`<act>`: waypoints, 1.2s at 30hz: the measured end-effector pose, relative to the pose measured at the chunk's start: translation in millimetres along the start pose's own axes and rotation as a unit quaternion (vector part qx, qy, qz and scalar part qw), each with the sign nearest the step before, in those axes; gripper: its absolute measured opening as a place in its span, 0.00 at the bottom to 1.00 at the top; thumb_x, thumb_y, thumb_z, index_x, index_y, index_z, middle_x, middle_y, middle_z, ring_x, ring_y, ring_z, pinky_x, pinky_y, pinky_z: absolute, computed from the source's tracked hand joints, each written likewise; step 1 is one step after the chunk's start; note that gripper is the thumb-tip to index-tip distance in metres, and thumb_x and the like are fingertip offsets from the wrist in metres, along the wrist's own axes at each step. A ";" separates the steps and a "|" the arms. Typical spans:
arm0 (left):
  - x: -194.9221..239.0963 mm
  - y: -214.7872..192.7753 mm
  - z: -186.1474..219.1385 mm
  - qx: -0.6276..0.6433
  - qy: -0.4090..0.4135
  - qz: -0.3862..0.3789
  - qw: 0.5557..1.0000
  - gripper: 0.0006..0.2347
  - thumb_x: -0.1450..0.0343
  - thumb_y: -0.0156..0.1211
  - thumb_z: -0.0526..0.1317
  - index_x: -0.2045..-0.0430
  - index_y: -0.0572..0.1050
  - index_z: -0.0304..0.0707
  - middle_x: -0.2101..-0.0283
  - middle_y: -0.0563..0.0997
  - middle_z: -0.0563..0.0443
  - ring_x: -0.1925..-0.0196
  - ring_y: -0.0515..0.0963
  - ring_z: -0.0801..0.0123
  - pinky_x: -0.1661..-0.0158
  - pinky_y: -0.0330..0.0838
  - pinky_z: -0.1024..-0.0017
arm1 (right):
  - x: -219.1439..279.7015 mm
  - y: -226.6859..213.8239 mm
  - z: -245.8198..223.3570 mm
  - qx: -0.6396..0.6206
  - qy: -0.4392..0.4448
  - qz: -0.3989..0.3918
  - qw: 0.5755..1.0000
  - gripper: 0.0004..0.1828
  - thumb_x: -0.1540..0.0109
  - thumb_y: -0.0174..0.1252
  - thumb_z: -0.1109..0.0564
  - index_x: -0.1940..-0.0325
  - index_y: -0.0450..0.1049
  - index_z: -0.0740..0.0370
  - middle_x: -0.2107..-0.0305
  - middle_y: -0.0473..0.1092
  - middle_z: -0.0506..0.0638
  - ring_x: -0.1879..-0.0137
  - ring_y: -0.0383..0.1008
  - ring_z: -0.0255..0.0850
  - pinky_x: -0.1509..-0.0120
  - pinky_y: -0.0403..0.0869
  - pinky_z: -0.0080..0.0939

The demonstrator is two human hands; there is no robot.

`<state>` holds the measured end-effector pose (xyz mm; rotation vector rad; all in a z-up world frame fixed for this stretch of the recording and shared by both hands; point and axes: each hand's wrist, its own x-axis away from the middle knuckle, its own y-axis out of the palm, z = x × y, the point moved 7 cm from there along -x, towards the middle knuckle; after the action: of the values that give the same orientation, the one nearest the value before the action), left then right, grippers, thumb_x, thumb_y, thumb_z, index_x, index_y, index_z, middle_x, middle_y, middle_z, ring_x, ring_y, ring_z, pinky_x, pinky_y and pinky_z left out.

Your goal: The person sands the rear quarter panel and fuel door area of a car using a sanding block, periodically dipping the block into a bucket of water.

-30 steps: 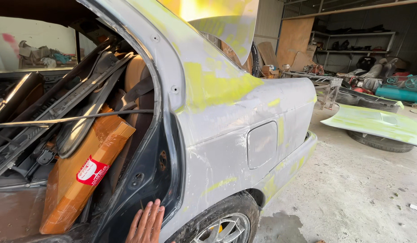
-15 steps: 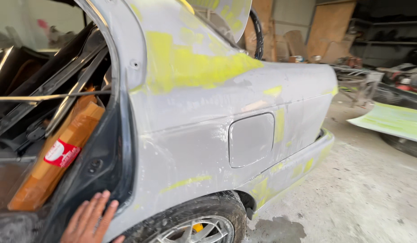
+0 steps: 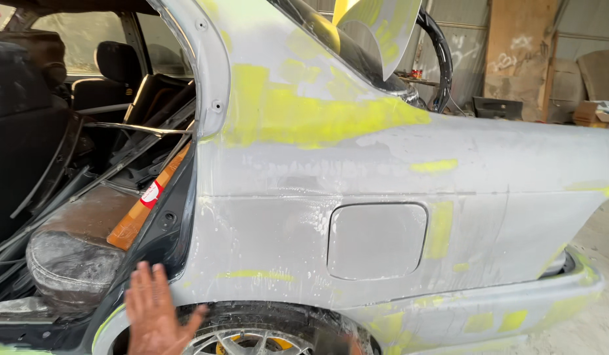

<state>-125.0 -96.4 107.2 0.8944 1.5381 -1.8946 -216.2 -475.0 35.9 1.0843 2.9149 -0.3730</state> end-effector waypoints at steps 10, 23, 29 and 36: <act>-56.6 -28.2 124.0 0.080 -0.082 0.228 0.967 0.42 0.34 0.39 0.66 0.30 0.44 0.36 0.26 0.42 0.34 0.27 0.49 0.39 0.37 0.47 0.37 | -89.4 -19.3 -311.9 0.378 -0.699 -0.061 0.604 0.11 0.37 0.51 0.46 0.59 0.75 0.49 0.68 0.74 0.41 0.75 0.72 0.48 0.84 0.61 0.48; -58.0 -43.5 130.3 0.084 -0.066 0.249 0.963 0.40 0.31 0.40 0.65 0.29 0.46 0.36 0.26 0.46 0.34 0.27 0.53 0.37 0.38 0.53 0.39 | -86.2 -17.8 -307.3 0.341 -0.797 0.020 0.499 0.19 0.60 0.57 0.66 0.68 0.74 0.50 0.75 0.67 0.41 0.71 0.66 0.42 0.74 0.65 0.41; -51.6 -35.1 122.5 0.089 -0.068 0.246 0.963 0.41 0.33 0.42 0.66 0.31 0.49 0.34 0.28 0.50 0.29 0.28 0.55 0.36 0.38 0.54 0.39 | -70.4 15.5 -312.8 0.341 -0.770 -0.006 0.538 0.12 0.52 0.57 0.61 0.67 0.76 0.47 0.79 0.64 0.41 0.72 0.68 0.41 0.79 0.59 0.44; -56.4 -45.2 123.6 0.121 -0.035 0.276 0.953 0.39 0.31 0.44 0.64 0.33 0.51 0.29 0.29 0.49 0.26 0.28 0.52 0.33 0.38 0.50 0.39 | -84.2 -1.1 -246.1 -0.202 -0.211 -0.218 0.931 0.07 0.41 0.60 0.61 0.59 0.75 0.64 0.76 0.72 0.56 0.71 0.74 0.44 0.66 0.76 0.48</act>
<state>-142.9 -208.2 194.9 1.1999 0.8924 -1.6866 -134.8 -474.6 282.9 0.2541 2.6348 0.0079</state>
